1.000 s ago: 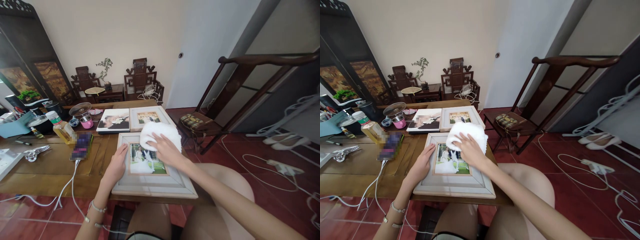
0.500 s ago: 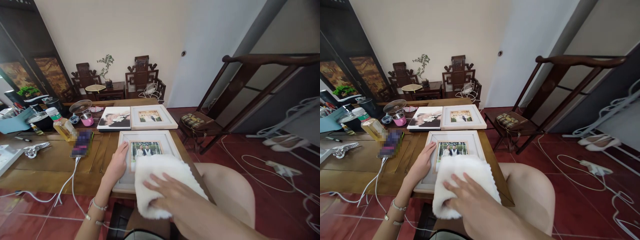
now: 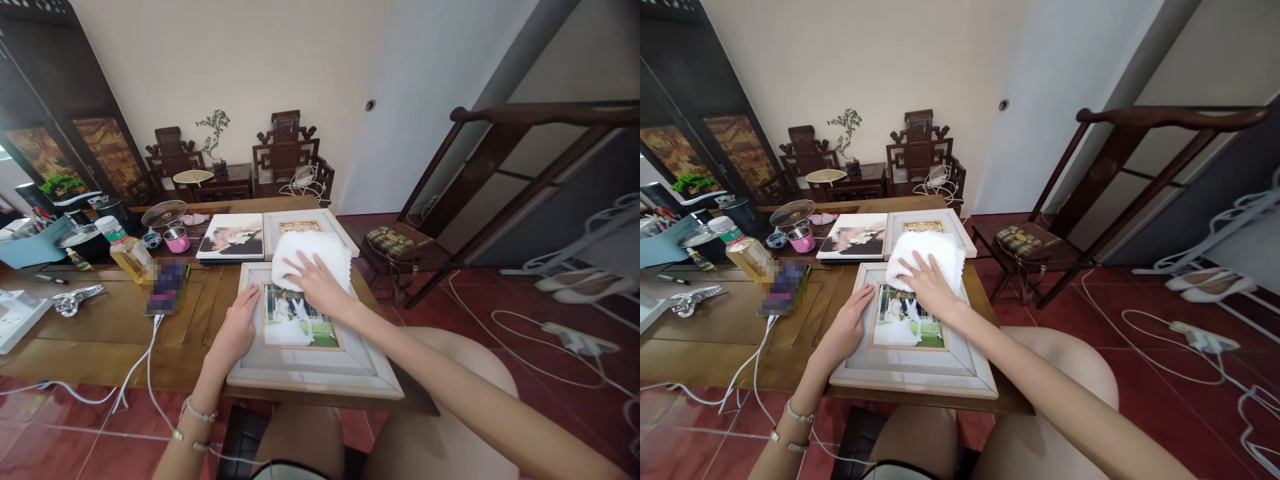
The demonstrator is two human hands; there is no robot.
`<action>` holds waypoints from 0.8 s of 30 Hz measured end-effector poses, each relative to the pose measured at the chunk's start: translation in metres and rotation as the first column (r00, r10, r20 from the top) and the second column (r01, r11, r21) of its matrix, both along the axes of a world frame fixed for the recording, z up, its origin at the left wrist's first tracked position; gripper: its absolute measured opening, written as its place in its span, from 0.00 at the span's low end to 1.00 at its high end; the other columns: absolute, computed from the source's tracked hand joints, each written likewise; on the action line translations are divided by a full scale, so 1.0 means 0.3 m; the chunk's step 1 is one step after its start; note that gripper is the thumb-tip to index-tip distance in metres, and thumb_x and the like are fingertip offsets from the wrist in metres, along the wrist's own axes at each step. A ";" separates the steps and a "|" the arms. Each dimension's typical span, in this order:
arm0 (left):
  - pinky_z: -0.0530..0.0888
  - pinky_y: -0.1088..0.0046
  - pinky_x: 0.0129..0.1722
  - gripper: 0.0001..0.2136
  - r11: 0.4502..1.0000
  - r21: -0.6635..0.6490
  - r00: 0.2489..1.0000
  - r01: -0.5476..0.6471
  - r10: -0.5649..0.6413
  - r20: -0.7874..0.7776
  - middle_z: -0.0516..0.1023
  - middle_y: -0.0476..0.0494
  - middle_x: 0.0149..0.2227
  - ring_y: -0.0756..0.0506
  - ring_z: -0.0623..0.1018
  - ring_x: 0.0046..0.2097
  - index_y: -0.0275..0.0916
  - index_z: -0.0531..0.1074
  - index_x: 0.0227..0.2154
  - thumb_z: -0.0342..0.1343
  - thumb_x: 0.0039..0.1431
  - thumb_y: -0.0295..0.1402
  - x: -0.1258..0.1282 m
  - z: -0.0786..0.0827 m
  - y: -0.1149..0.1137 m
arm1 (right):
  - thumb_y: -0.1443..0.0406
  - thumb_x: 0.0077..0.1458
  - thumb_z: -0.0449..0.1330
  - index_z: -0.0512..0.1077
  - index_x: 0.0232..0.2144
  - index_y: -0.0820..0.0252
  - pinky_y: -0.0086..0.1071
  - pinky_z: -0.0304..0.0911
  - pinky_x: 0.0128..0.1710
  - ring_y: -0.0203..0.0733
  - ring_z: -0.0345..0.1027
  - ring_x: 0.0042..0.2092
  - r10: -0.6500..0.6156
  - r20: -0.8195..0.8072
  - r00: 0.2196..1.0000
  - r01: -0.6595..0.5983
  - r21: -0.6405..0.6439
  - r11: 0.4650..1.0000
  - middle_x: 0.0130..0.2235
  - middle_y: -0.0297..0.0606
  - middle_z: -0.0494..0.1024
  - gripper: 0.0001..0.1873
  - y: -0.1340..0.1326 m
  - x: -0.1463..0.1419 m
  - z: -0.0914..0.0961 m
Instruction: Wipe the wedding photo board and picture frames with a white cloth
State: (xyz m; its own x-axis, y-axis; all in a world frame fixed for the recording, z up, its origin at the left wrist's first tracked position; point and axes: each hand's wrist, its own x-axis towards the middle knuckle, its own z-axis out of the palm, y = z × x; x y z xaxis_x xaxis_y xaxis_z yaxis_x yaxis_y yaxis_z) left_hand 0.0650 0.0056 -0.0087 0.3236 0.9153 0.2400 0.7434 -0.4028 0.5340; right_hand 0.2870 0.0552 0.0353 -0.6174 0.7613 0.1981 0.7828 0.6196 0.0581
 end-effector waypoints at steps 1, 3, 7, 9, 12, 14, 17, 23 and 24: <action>0.56 0.52 0.63 0.30 1.000 0.003 1.000 -0.002 0.002 0.006 0.58 0.35 0.63 0.42 0.56 0.65 0.33 0.59 0.59 0.38 0.52 0.15 0.000 -0.002 0.001 | 0.84 0.40 0.47 0.68 0.53 0.61 0.61 0.40 0.60 0.60 0.36 0.66 0.013 0.015 1.000 -0.013 -0.011 1.000 0.65 0.41 0.53 0.38 -0.004 -0.008 -0.002; 0.56 0.52 0.63 0.30 1.000 0.017 1.000 -0.006 0.006 0.020 0.59 0.36 0.63 0.42 0.56 0.65 0.36 0.59 0.59 0.39 0.52 0.15 -0.001 -0.007 0.002 | 0.83 0.40 0.49 0.69 0.52 0.59 0.63 0.40 0.59 0.62 0.36 0.66 0.050 0.032 0.998 -0.048 -0.060 0.997 0.65 0.41 0.53 0.37 -0.051 -0.026 -0.009; 0.57 0.54 0.63 0.30 0.999 0.053 0.999 -0.003 0.001 0.037 0.60 0.38 0.63 0.43 0.57 0.65 0.37 0.59 0.59 0.38 0.53 0.15 -0.001 -0.017 0.004 | 0.80 0.42 0.51 0.69 0.53 0.58 0.63 0.40 0.59 0.63 0.37 0.65 0.135 -0.004 0.991 -0.132 -0.251 0.959 0.65 0.42 0.54 0.34 -0.246 -0.043 0.000; 0.57 0.54 0.63 0.30 0.998 0.056 1.000 -0.002 0.001 0.029 0.60 0.38 0.63 0.44 0.57 0.65 0.37 0.59 0.59 0.38 0.53 0.15 0.000 -0.016 0.003 | 0.79 0.44 0.51 0.69 0.53 0.56 0.62 0.41 0.60 0.62 0.36 0.66 0.165 -0.044 0.985 -0.170 -0.356 0.919 0.65 0.40 0.54 0.33 -0.350 -0.039 0.037; 0.57 0.54 0.63 0.29 0.999 0.033 1.000 -0.008 0.008 0.006 0.59 0.35 0.63 0.43 0.56 0.65 0.33 0.59 0.59 0.38 0.53 0.15 0.002 -0.011 0.003 | 0.79 0.44 0.50 0.70 0.51 0.53 0.60 0.43 0.60 0.59 0.39 0.65 0.189 -0.106 0.976 -0.217 -0.498 0.840 0.65 0.37 0.55 0.33 -0.465 -0.030 0.117; 0.58 0.54 0.63 0.28 1.000 0.019 1.000 -0.010 0.010 0.002 0.58 0.34 0.63 0.42 0.56 0.65 0.32 0.59 0.59 0.38 0.53 0.16 0.002 -0.010 0.003 | 0.80 0.43 0.49 0.72 0.49 0.51 0.58 0.44 0.61 0.56 0.42 0.65 0.201 -0.124 0.972 -0.236 -0.563 0.792 0.64 0.34 0.57 0.33 -0.504 -0.033 0.154; 0.58 0.54 0.63 0.28 1.000 0.025 1.000 -0.004 0.004 0.012 0.58 0.35 0.63 0.42 0.56 0.65 0.33 0.59 0.59 0.38 0.54 0.16 0.001 -0.011 0.004 | 0.79 0.42 0.49 0.72 0.49 0.52 0.58 0.43 0.61 0.56 0.42 0.65 0.191 -0.138 0.972 -0.236 -0.552 0.800 0.63 0.34 0.58 0.33 -0.504 -0.044 0.143; 0.57 0.55 0.63 0.28 0.999 0.031 0.999 -0.016 0.015 0.029 0.60 0.37 0.63 0.43 0.57 0.65 0.36 0.60 0.59 0.38 0.54 0.16 0.004 -0.008 0.000 | 0.81 0.40 0.49 0.67 0.55 0.55 0.59 0.38 0.62 0.56 0.35 0.66 0.097 -0.049 0.994 -0.108 -0.317 0.942 0.66 0.38 0.51 0.38 -0.286 -0.032 0.026; 0.57 0.55 0.63 0.28 1.000 0.023 1.000 -0.019 0.018 0.026 0.59 0.36 0.63 0.43 0.57 0.65 0.35 0.60 0.59 0.38 0.54 0.16 0.004 -0.006 -0.001 | 0.82 0.40 0.49 0.66 0.55 0.57 0.61 0.37 0.61 0.57 0.35 0.66 0.058 -0.014 0.998 -0.059 -0.262 0.963 0.66 0.40 0.50 0.39 -0.231 -0.029 0.023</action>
